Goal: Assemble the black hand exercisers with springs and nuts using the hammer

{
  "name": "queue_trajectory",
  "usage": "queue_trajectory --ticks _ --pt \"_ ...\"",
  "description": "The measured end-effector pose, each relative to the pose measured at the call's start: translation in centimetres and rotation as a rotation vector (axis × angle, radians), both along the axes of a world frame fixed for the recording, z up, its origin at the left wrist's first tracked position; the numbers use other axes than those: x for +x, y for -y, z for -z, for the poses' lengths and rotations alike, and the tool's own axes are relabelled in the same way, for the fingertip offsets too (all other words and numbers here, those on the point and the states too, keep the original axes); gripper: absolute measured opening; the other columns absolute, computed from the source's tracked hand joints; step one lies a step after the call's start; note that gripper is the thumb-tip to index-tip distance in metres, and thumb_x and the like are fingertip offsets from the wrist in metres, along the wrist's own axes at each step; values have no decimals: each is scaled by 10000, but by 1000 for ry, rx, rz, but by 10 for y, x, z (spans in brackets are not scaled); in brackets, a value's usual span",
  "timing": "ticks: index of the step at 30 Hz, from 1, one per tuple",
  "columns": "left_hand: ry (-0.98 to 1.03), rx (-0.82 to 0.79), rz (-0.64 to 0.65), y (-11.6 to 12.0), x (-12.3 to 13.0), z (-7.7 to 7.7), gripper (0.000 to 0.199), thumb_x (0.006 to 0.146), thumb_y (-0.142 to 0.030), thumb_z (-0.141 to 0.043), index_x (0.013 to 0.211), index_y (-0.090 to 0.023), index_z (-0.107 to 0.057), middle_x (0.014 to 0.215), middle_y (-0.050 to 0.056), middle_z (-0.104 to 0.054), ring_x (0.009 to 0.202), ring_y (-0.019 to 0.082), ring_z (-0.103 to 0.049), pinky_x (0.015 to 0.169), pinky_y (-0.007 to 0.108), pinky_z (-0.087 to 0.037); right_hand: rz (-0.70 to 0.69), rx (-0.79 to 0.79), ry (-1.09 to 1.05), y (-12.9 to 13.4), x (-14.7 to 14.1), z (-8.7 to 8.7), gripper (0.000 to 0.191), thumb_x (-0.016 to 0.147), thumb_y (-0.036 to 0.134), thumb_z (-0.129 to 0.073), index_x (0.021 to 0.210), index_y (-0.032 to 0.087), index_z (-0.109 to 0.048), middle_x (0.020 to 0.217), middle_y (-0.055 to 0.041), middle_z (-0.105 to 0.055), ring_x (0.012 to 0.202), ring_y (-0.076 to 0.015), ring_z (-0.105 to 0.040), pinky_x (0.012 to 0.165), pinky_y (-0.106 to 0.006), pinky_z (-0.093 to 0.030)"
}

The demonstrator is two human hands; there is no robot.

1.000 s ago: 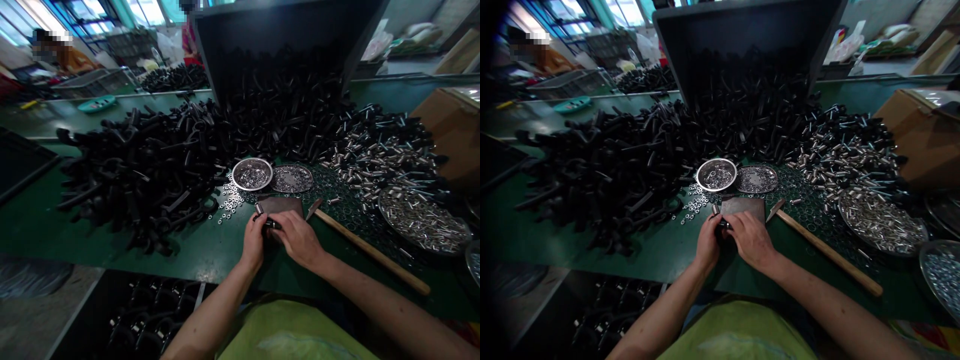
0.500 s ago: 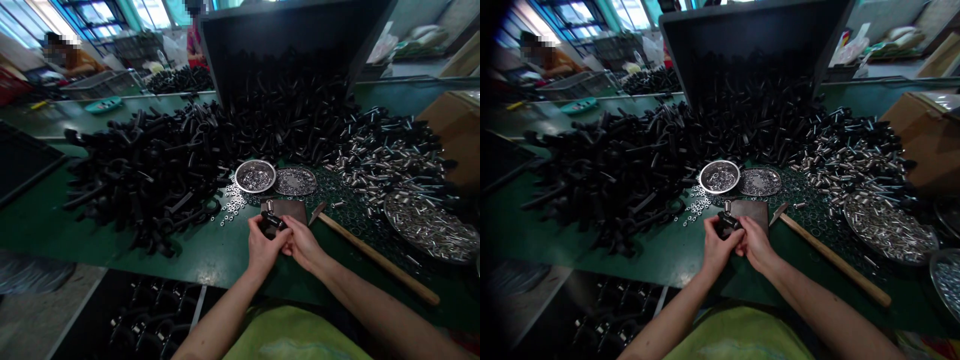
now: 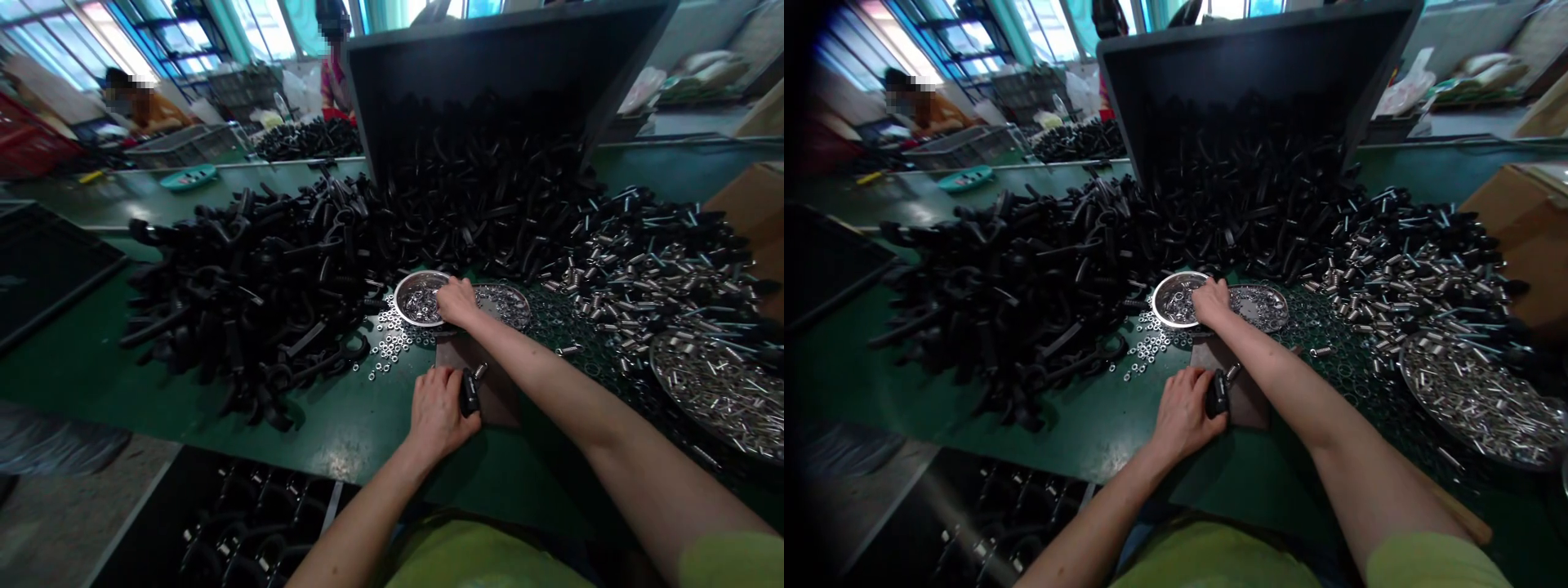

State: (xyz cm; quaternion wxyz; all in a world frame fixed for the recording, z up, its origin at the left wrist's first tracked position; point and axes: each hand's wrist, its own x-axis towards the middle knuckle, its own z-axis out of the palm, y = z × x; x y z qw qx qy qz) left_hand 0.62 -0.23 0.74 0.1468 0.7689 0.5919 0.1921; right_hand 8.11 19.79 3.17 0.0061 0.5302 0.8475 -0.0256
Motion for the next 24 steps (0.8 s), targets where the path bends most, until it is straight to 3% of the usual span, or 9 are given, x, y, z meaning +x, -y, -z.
queue_trajectory --ticks 4,10,17,24 --pt "-9 -1 -4 0 0 5 605 676 -495 -685 1174 -200 -508 1149 99 -539 1051 283 -472 891 427 -374 -20 -12 71 -7 -10 8 356 882 346 -541 1188 163 -531 1191 -92 -552 992 -195 -578 829 -405 -502" --pt "-23 -14 -9 -7 0 9 593 635 -501 -724 1115 -203 -544 1067 79 -555 989 264 -481 832 396 -397 -63 -38 53 0 -2 5 243 853 201 -516 994 68 -662 1052 -204 -643 1094 -301 -504 899 -408 -389" --pt "-23 -12 8 -8 -1 9 578 649 -527 -710 1107 -213 -553 1062 81 -557 988 261 -487 830 391 -398 -31 -92 8 -3 -9 6 201 788 158 -537 867 108 -716 979 -173 -687 1044 -293 -522 886 -391 -339" --pt "-33 12 46 -8 -5 11 623 668 -617 -652 1116 -195 -558 1052 94 -563 977 264 -499 840 391 -398 -20 -108 -197 0 1 3 178 788 199 -570 914 141 -682 996 -123 -675 1042 -255 -519 873 -341 -354"
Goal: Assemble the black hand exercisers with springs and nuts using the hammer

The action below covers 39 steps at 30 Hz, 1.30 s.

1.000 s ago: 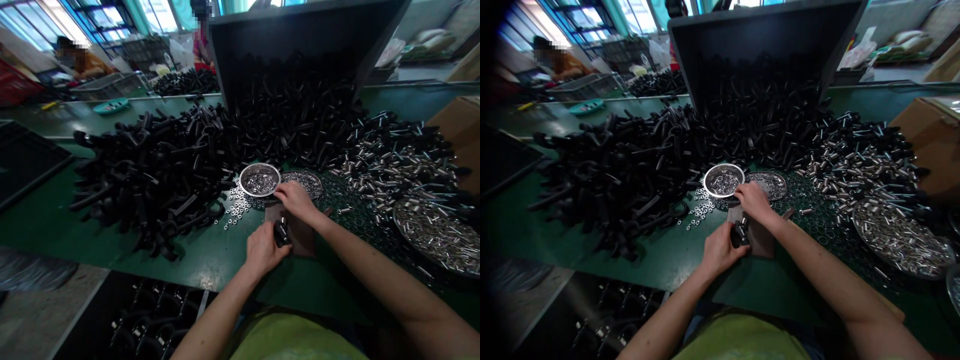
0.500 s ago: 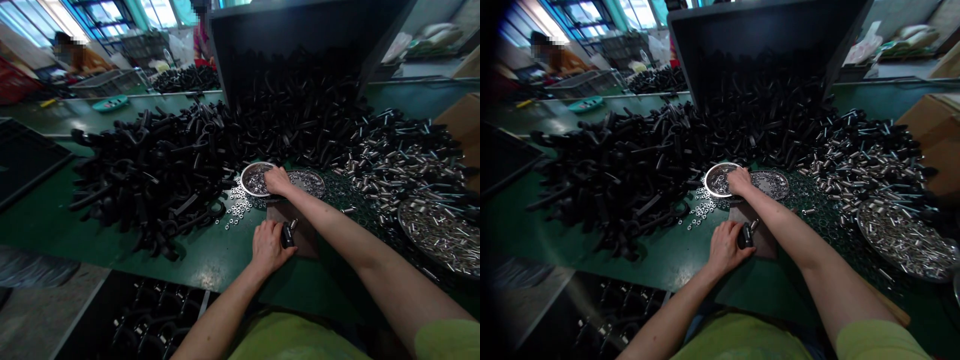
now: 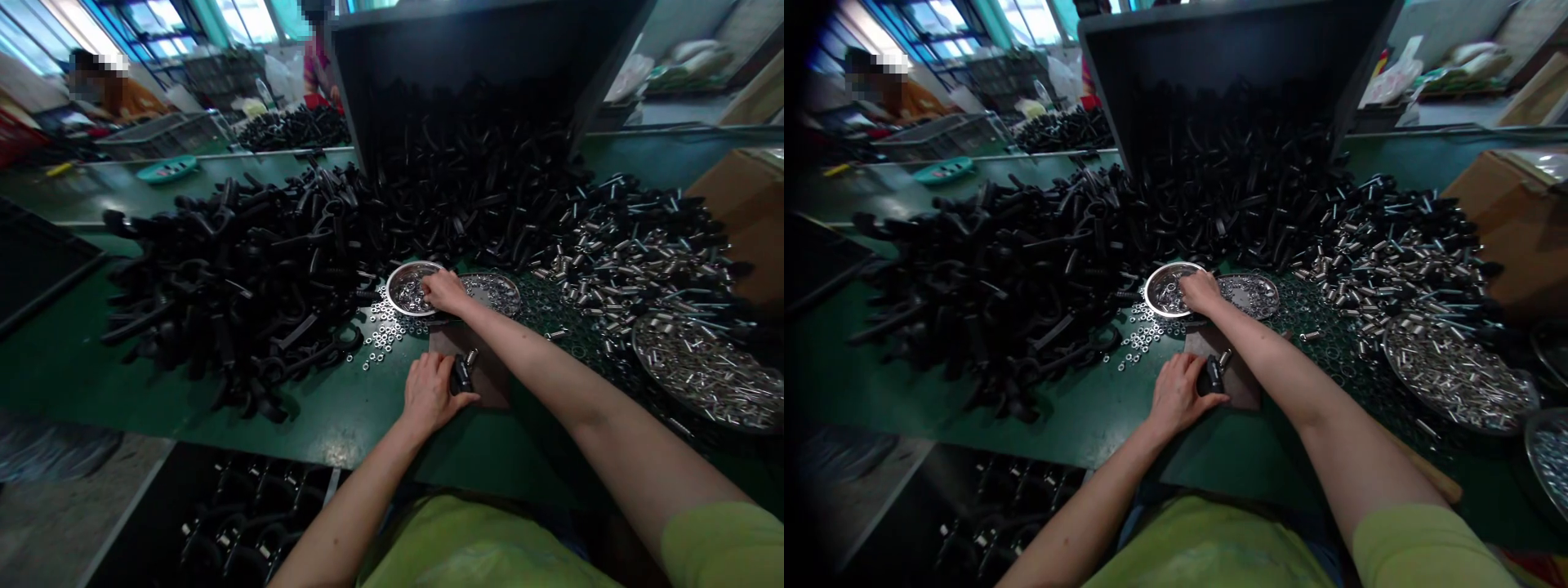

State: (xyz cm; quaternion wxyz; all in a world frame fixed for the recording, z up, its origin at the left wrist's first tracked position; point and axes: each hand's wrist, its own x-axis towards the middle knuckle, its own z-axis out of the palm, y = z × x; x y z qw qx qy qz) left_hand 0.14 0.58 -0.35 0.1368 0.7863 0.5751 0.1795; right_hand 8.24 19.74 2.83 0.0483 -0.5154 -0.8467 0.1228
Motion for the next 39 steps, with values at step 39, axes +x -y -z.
queue_trajectory --ticks 39 --pt "-18 37 144 -4 -3 -2 619 735 -540 -636 1259 -249 -482 1023 68 -559 962 250 -498 813 376 -398 168 144 0 30 114 19 288 880 145 -434 1010 124 -690 1013 -130 -679 999 -215 -573 874 -302 -398"
